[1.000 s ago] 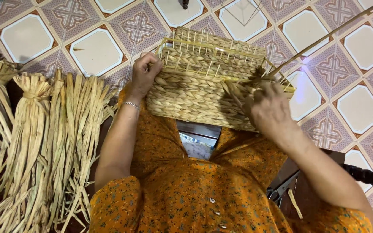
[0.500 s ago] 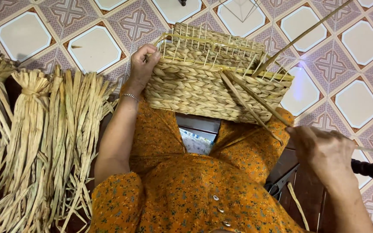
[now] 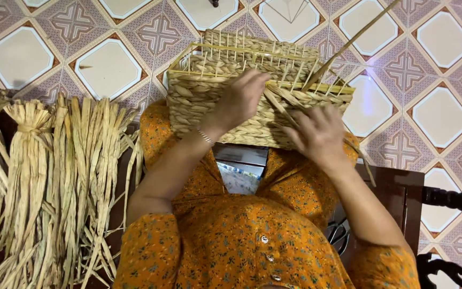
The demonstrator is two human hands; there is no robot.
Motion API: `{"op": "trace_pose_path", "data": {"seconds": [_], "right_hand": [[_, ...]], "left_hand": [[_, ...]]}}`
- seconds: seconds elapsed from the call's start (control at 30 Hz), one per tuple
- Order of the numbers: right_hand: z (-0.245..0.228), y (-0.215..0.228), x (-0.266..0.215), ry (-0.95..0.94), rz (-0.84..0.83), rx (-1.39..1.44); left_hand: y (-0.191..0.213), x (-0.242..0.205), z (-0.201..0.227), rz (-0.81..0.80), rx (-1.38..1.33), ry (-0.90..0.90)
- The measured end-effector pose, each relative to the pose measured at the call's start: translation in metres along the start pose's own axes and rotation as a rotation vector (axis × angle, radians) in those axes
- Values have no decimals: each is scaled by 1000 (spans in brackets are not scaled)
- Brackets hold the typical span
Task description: The person weaves a basket by hand, threading dried plant stalks through a wooden frame and pulling them tight. Finally, they use shears to trim the excess ends of the stalks from the basket's edges.
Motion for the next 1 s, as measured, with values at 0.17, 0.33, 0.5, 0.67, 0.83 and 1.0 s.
{"op": "trace_pose_path", "data": {"seconds": [0.17, 0.33, 0.5, 0.67, 0.83, 1.0], "right_hand": [[19, -22, 11, -147, -37, 68], [28, -2, 34, -320, -6, 128], [9, 9, 71, -35, 109, 136], [63, -7, 47, -571, 31, 700], [56, -12, 45, -595, 98, 408], [53, -36, 39, -355, 200, -50]], "left_hand": [[-39, 19, -8, 34, -25, -26], [-28, 16, -13, -136, -320, 60], [-2, 20, 8, -141, -171, -109], [-39, 21, 5, -254, -14, 99], [-41, 16, 3, -139, -76, 181], [-47, 5, -1, 211, 130, -165]]}}
Point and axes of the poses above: each hand's wrist, its own x-axis towards the middle knuckle, its own y-axis out of the back of the hand, z = x × y, the point moved 3 cm from there along x, towards the middle knuckle, and after that the axes turned 14 degrees about x, right-handed, at the moved point
